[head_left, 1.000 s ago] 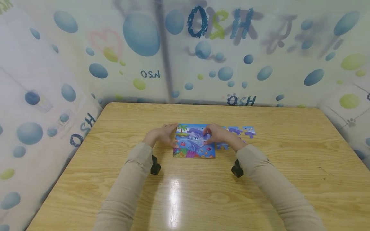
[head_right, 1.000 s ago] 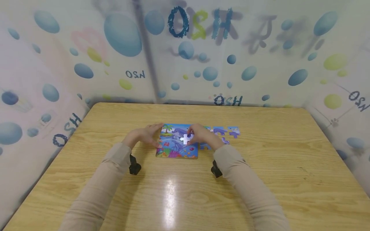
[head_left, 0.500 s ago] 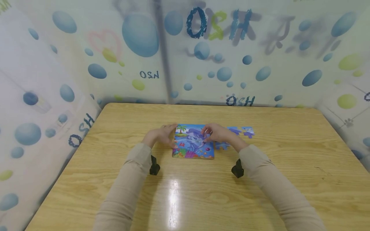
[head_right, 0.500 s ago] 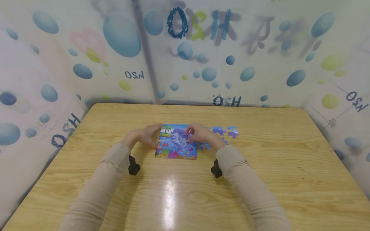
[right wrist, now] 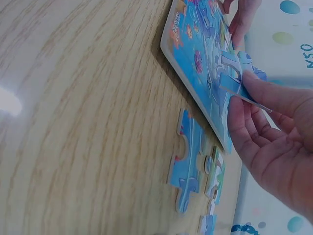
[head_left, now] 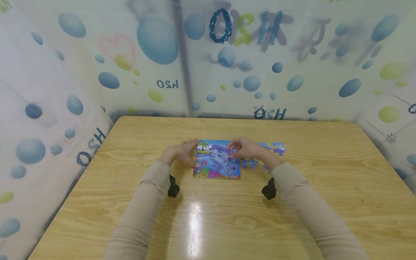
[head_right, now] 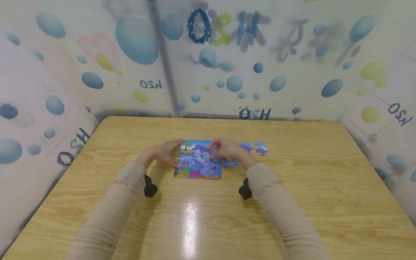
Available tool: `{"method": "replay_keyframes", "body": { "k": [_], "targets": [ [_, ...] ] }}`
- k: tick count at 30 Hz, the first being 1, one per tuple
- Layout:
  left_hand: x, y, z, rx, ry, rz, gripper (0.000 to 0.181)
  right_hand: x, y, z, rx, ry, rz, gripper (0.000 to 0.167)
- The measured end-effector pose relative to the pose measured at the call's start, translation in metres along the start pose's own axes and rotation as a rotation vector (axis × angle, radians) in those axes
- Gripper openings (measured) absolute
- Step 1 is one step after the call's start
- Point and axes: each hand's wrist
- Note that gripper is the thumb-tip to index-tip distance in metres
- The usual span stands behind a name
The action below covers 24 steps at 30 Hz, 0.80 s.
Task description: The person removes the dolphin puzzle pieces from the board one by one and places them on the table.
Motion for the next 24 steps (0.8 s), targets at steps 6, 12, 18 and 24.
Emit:
{"method": "replay_keyframes", "body": {
  "k": [6,12,18,24],
  "targets": [
    [0.000,0.001,0.000,0.003,0.002,0.004,0.100,-0.006,0.010,0.002,-0.016,0.015,-0.010,0.032],
    [-0.001,0.001,0.001,0.006,0.001,0.009,0.100,-0.015,0.019,0.009,-0.007,0.008,-0.065,0.030],
    [-0.001,0.001,0.002,0.008,0.003,0.012,0.099,-0.023,0.029,0.019,0.006,0.034,-0.043,0.033],
    [-0.001,0.002,0.002,0.011,-0.003,0.009,0.099,-0.032,0.038,0.029,0.013,0.055,-0.039,0.030]
  ]
}}
Point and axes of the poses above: each hand's wrist, its own z-axis away from the middle knuckle, its own x-axis out of the palm, y = z × x, and after that the axes turned 6 degrees about y, right-handed
